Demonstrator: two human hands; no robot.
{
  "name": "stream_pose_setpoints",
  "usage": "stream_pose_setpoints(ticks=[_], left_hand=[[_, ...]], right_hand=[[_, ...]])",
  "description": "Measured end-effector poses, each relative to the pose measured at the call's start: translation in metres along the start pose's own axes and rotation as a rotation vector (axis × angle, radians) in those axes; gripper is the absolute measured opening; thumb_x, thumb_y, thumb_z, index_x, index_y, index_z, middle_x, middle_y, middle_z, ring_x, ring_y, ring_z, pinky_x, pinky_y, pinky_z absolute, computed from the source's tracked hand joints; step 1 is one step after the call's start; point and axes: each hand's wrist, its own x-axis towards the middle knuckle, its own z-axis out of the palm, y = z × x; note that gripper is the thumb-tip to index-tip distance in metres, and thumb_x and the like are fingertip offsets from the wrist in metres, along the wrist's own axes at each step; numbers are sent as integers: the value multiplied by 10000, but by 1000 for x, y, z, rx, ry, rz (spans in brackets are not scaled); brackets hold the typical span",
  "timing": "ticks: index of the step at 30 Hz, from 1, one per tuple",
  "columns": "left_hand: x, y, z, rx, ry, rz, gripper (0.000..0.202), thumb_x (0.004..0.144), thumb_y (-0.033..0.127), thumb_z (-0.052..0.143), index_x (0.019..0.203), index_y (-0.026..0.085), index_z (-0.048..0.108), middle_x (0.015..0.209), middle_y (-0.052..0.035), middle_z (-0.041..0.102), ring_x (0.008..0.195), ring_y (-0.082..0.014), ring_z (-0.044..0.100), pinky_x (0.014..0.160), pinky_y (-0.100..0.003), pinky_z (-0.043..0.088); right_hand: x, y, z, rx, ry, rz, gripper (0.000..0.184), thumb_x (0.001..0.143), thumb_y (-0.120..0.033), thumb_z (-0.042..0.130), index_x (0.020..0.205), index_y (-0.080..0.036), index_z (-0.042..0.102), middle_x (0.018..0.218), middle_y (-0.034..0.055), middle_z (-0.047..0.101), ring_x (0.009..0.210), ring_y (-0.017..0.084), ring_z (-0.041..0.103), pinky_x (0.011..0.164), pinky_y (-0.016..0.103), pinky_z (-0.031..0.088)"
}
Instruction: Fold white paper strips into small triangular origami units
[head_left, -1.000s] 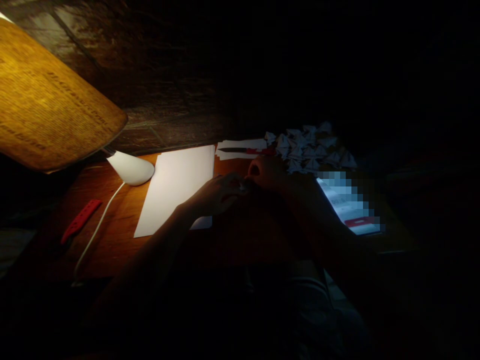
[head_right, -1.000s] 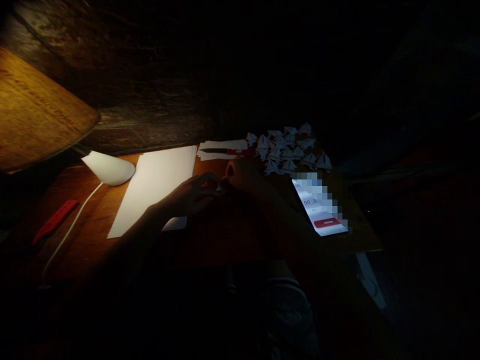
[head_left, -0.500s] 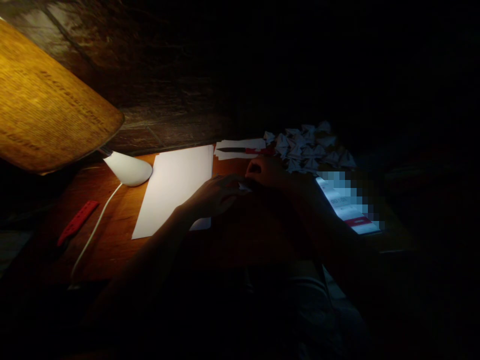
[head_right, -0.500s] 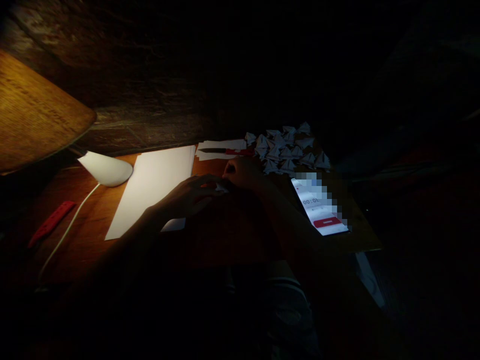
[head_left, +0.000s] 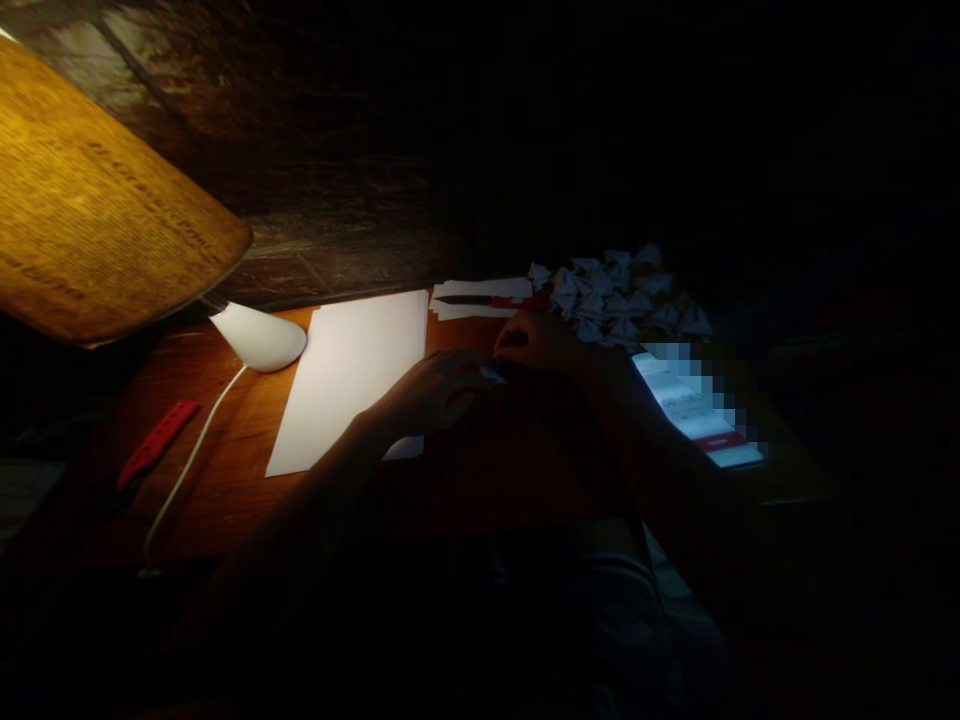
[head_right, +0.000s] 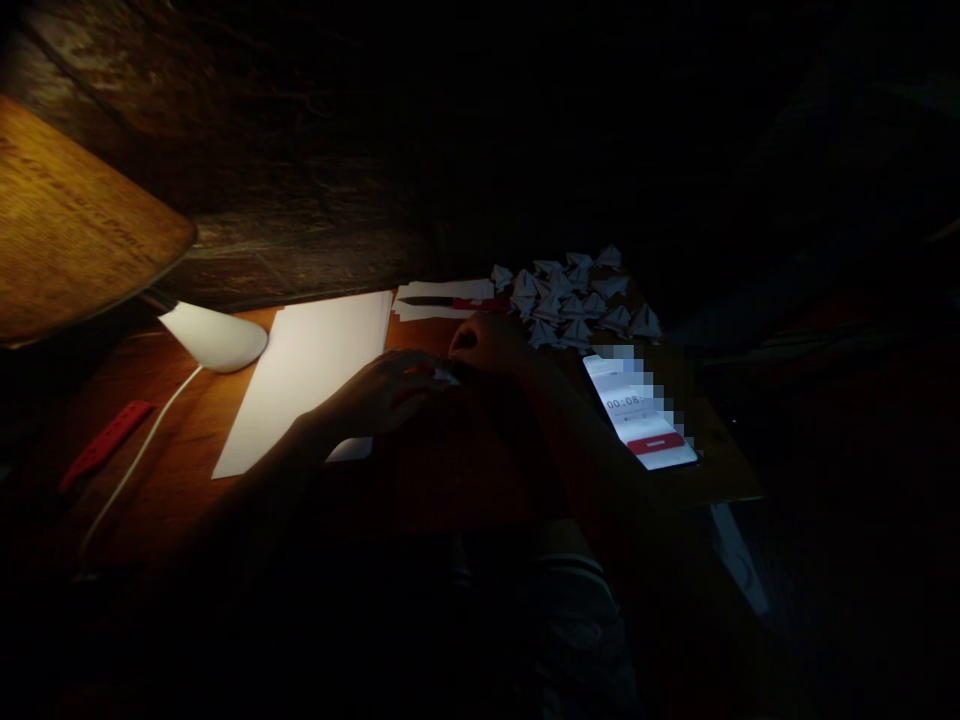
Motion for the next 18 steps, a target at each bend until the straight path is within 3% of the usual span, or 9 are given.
stream_pose_setpoints(ticks=[12,18], left_hand=[[3,3,-4,13,-28,-1,333,934,159,577,1216,220,743,1306,-112,714,1200,-305,678,1004,-507,564],[5,6,-6,0,-49,-16,347,916,139,576,1212,222,739,1288,-104,714,1212,-299,670,1023,-501,557]], right_hand=[[-1,-15,2,-81,1,105,152,858,-141,739,912,-152,881,927,105,836,788,184,725,696,277,511],[-3,-19,7,-153,59,116,100,832,-168,779,857,-158,876,990,128,820,860,217,731,764,290,541]])
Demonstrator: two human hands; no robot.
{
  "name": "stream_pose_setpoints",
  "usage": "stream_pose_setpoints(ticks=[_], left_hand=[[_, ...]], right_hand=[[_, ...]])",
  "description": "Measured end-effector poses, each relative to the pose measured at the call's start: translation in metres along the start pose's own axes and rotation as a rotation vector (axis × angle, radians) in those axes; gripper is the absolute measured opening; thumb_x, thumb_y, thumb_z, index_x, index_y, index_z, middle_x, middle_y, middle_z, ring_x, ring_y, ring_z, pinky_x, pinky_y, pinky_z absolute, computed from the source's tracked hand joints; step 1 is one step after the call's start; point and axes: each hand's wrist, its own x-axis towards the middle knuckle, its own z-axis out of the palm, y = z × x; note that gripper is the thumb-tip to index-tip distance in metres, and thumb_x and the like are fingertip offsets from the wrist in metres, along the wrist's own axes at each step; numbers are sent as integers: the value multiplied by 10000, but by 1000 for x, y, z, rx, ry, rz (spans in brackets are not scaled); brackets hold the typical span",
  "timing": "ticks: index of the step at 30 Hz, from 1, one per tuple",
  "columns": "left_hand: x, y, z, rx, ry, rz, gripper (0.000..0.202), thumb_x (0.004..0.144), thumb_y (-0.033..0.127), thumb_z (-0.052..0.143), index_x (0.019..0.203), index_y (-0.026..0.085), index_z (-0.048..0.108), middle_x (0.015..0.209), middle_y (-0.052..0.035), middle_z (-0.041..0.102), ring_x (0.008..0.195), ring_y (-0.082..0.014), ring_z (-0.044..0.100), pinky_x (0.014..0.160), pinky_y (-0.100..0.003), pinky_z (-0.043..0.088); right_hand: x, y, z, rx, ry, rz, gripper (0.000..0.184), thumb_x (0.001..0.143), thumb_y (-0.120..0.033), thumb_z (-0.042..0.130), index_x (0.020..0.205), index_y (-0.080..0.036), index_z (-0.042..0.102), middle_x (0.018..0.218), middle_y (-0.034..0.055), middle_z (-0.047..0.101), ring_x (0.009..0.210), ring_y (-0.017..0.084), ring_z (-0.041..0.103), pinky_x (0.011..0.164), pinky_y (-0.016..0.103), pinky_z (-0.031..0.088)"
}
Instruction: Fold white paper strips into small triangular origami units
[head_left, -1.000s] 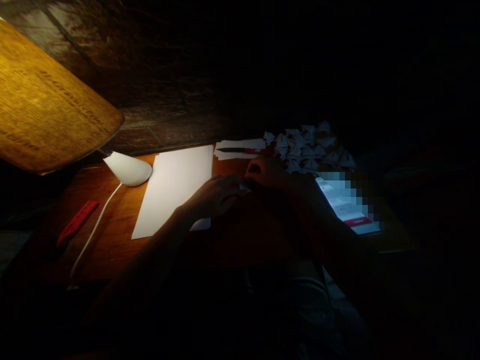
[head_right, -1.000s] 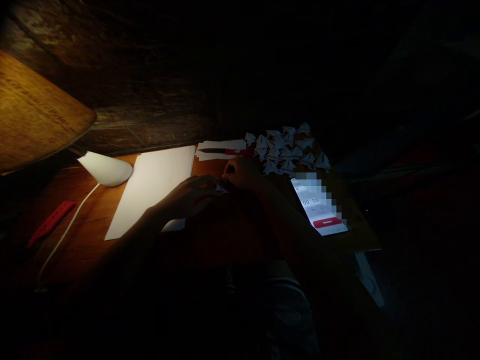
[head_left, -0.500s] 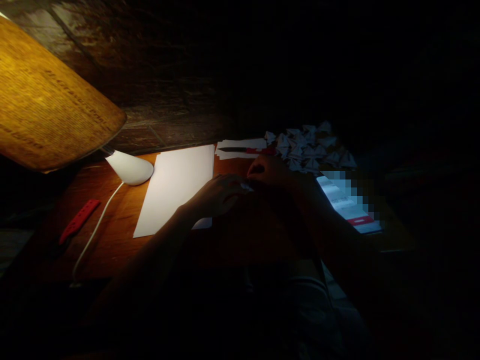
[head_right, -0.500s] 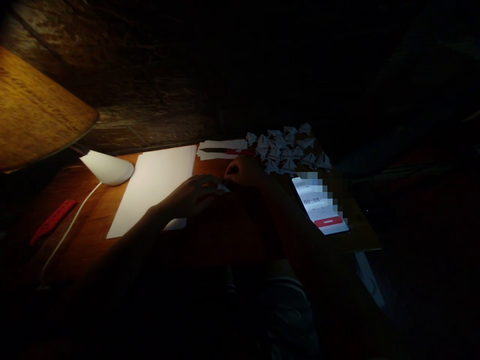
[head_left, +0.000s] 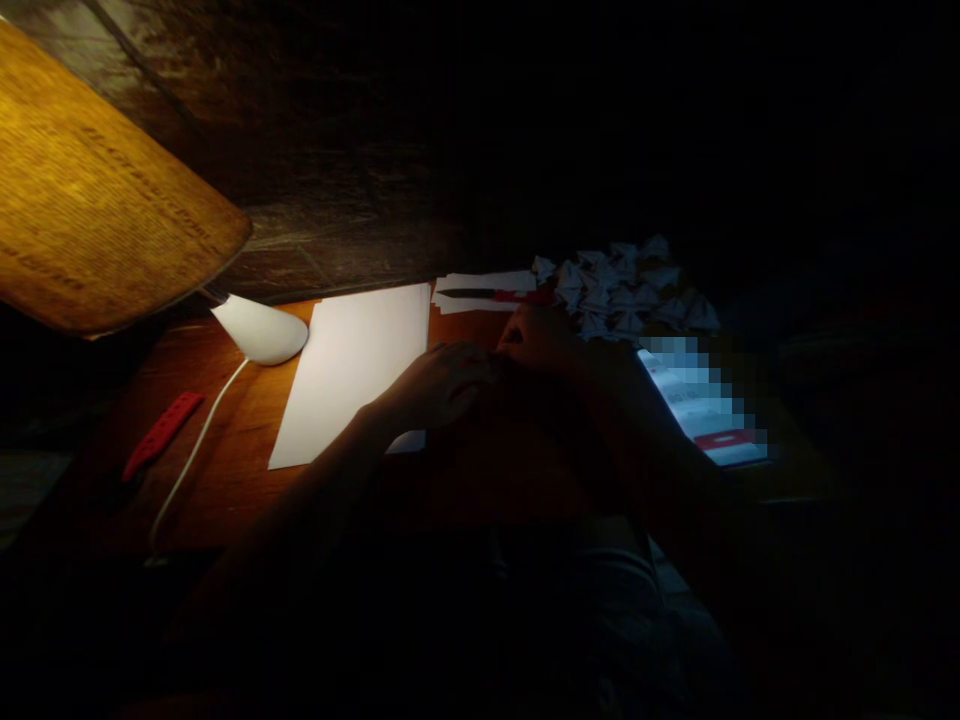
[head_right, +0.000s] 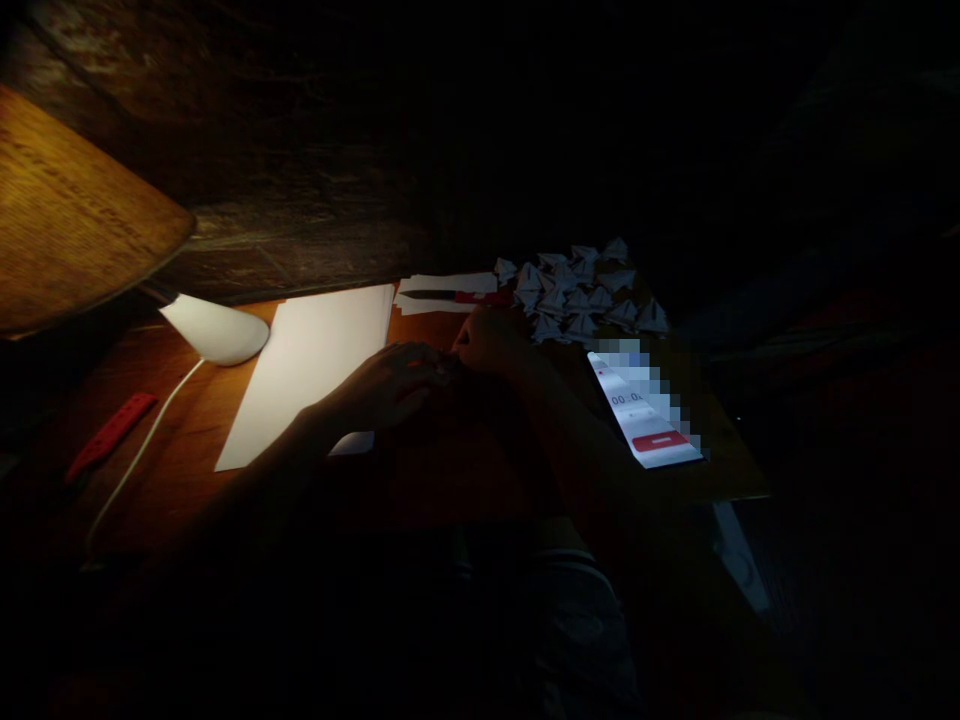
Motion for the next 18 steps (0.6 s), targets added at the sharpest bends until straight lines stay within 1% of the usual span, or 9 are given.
stream_pose_setpoints(ticks=[3,5,7,9,11,14,18], left_hand=[[1,1,-1,-1,-2,-6,346,912,133,577,1208,216,736,1284,-106,710,1203,-300,673,1021,-497,557],[1,1,0,4,-1,-7,334,915,134,576,1198,214,735,1281,-106,708,1193,-300,674,1014,-496,560],[1,2,0,14,0,-7,331,918,135,574,1197,213,733,1282,-108,706,1190,-300,673,1008,-492,562],[1,2,0,25,0,-9,340,920,135,573,1212,219,727,1287,-105,703,1188,-297,672,1000,-486,565],[1,3,0,36,-1,-13,352,921,137,574,1228,228,721,1293,-101,701,1178,-291,672,992,-479,567],[2,4,0,57,-13,-25,352,921,151,584,1238,222,719,1298,-109,699,1172,-296,669,991,-482,563],[3,5,1,78,-29,-46,330,919,174,596,1219,209,727,1275,-116,698,1146,-300,670,975,-478,559]], right_hand=[[0,-2,1,-35,-3,6,98,823,-129,769,839,-156,862,1064,143,795,945,241,724,818,302,539],[0,-3,1,-33,-8,27,80,825,-122,767,837,-153,840,1099,148,776,943,240,710,825,312,532],[0,-2,2,-15,14,56,76,819,-135,787,891,-142,811,1124,151,757,911,227,689,806,319,523],[1,-1,3,11,36,80,153,812,-149,808,959,-132,774,1114,143,742,888,213,666,782,315,508],[2,0,4,41,25,92,180,813,-156,814,975,-133,738,1102,131,732,877,202,651,762,306,493],[3,-1,4,69,11,112,161,805,-142,811,911,-157,691,1088,113,726,864,197,639,733,299,475],[6,-2,3,71,8,140,197,781,-159,837,859,-182,658,982,84,727,841,201,632,734,307,468]])
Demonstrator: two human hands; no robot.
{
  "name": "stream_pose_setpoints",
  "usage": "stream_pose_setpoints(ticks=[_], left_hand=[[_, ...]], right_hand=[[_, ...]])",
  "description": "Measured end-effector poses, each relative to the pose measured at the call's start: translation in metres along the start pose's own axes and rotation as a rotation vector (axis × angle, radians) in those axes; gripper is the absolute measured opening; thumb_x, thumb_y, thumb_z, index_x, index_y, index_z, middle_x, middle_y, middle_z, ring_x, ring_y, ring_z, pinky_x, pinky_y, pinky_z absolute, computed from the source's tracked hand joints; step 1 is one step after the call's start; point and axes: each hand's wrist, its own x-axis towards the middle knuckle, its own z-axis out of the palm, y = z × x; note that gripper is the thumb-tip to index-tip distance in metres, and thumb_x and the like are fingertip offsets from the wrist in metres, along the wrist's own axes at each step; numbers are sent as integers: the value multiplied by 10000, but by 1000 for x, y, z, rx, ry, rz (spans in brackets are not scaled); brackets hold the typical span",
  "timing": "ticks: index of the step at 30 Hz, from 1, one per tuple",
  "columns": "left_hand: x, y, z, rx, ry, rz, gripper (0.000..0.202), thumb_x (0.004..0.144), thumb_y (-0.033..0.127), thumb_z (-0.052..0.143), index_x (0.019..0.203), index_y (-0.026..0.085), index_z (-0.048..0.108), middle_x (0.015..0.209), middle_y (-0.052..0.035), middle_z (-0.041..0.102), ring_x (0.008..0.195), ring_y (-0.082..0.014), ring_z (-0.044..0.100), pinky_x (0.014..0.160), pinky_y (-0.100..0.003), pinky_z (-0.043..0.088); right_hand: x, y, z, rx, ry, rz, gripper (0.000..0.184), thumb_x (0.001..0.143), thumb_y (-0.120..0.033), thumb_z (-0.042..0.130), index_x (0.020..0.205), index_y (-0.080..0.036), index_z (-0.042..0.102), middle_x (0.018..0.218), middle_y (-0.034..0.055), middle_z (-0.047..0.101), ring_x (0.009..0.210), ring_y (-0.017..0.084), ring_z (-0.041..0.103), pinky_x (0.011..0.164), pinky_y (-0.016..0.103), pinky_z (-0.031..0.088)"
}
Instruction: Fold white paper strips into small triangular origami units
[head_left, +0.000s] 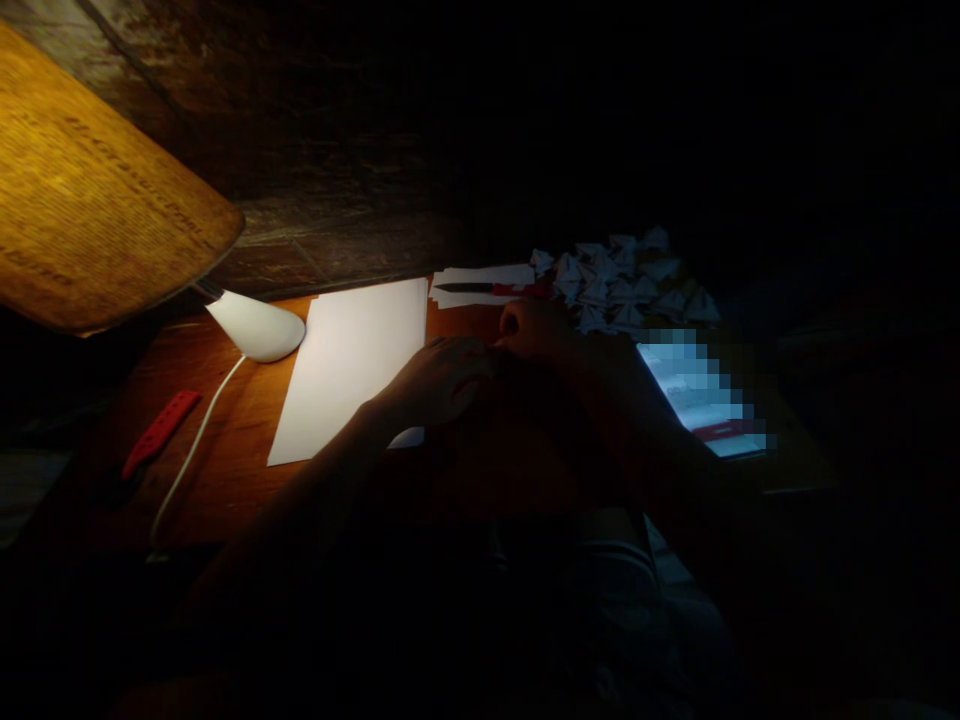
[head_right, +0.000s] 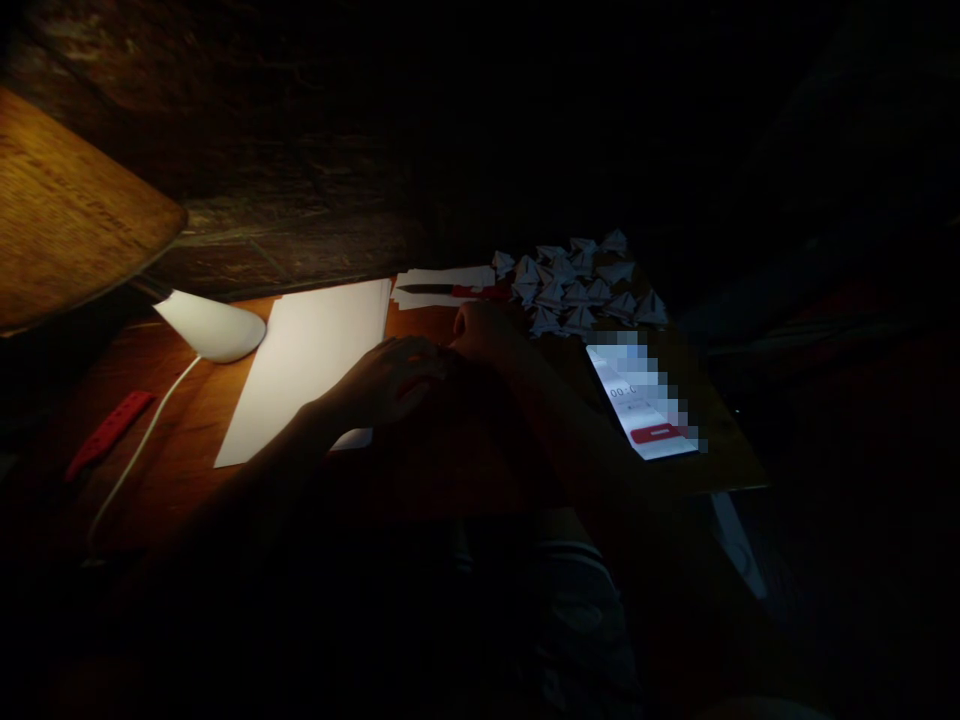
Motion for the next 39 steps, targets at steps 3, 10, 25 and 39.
stream_pose_setpoints(ticks=[3,10,25,39], left_hand=[[0,2,1,12,8,-4,331,914,163,591,1211,213,729,1273,-112,698,1139,-296,667,965,-474,554],[-2,2,2,9,17,2,384,906,135,591,1250,215,741,1304,-115,706,1184,-298,664,1001,-490,542],[-5,-7,4,-97,60,40,390,951,112,532,1226,233,780,1461,-122,652,1296,-302,647,1069,-541,559],[-4,-6,5,-94,72,19,349,945,131,559,1189,240,783,1312,-103,721,1206,-278,687,1023,-505,582]], right_hand=[[1,2,-1,20,-9,-16,219,758,-169,856,831,-190,651,961,78,733,845,205,639,731,306,474],[3,12,-2,83,-10,-94,158,770,-167,837,819,-181,688,950,80,752,854,202,672,751,306,501],[0,8,-6,22,-21,-92,144,765,-166,819,883,-177,737,966,83,760,861,212,684,782,321,508],[-3,4,-2,1,-30,-118,235,720,-132,849,914,-161,720,1031,95,745,871,199,658,768,298,480]])
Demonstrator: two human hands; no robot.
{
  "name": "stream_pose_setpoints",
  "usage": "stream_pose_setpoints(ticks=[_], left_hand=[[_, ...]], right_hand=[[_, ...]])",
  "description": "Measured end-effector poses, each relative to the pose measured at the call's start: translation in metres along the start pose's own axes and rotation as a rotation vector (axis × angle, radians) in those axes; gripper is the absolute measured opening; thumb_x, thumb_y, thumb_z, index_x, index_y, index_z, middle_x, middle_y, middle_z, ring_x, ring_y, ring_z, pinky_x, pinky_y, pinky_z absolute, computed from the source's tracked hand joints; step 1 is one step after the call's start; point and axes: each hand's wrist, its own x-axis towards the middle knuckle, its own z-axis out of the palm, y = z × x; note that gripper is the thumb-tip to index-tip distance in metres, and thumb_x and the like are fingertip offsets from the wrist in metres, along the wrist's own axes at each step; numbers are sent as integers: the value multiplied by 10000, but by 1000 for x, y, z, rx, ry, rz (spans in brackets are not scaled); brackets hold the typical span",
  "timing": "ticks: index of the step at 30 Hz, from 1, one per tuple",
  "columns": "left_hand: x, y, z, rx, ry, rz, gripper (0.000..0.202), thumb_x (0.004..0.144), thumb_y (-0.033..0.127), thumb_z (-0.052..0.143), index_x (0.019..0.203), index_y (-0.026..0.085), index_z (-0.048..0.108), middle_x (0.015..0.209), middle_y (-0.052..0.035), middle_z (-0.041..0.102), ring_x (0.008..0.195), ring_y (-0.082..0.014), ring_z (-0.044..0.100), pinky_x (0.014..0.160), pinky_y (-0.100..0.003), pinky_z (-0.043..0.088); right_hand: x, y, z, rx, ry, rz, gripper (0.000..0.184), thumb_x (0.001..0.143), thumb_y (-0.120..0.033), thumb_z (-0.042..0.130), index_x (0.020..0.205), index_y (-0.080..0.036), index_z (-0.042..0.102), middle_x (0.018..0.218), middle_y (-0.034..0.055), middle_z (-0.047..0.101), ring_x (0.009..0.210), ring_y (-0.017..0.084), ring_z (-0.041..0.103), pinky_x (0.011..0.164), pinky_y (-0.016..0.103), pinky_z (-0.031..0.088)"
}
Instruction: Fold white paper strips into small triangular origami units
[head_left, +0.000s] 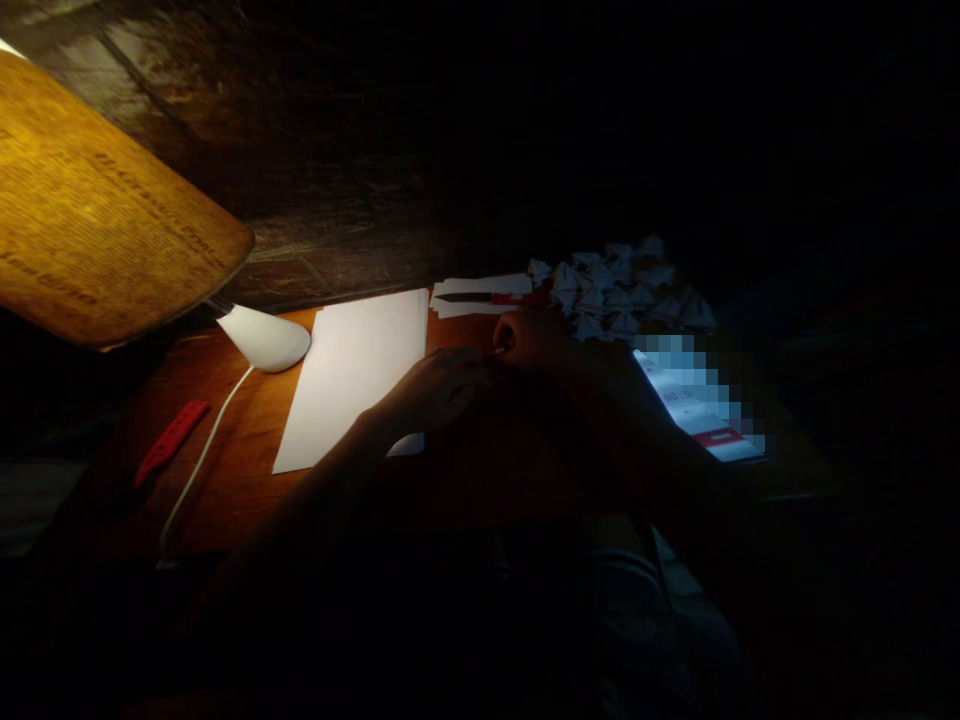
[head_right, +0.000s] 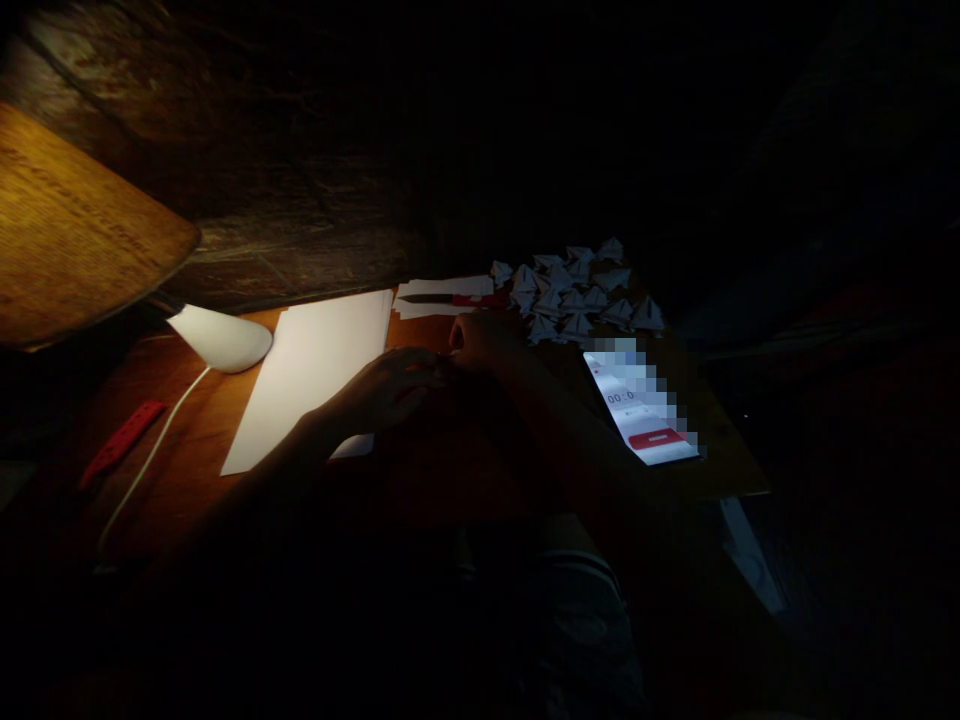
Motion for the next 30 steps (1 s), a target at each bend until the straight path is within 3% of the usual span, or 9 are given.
stream_pose_setpoints(ticks=[19,30], left_hand=[[0,-2,2,-26,11,3,385,948,131,555,1223,287,774,1253,-79,717,1167,-262,683,993,-475,578],[1,-2,4,-39,35,11,339,953,144,560,1181,251,787,1279,-99,714,1197,-277,678,1019,-513,566]], right_hand=[[0,-1,-5,74,-25,29,206,748,-119,837,917,-157,725,1000,76,736,879,187,674,770,281,495],[0,-5,2,32,23,73,199,739,-117,813,905,-171,718,1065,92,722,875,189,661,753,284,488]])
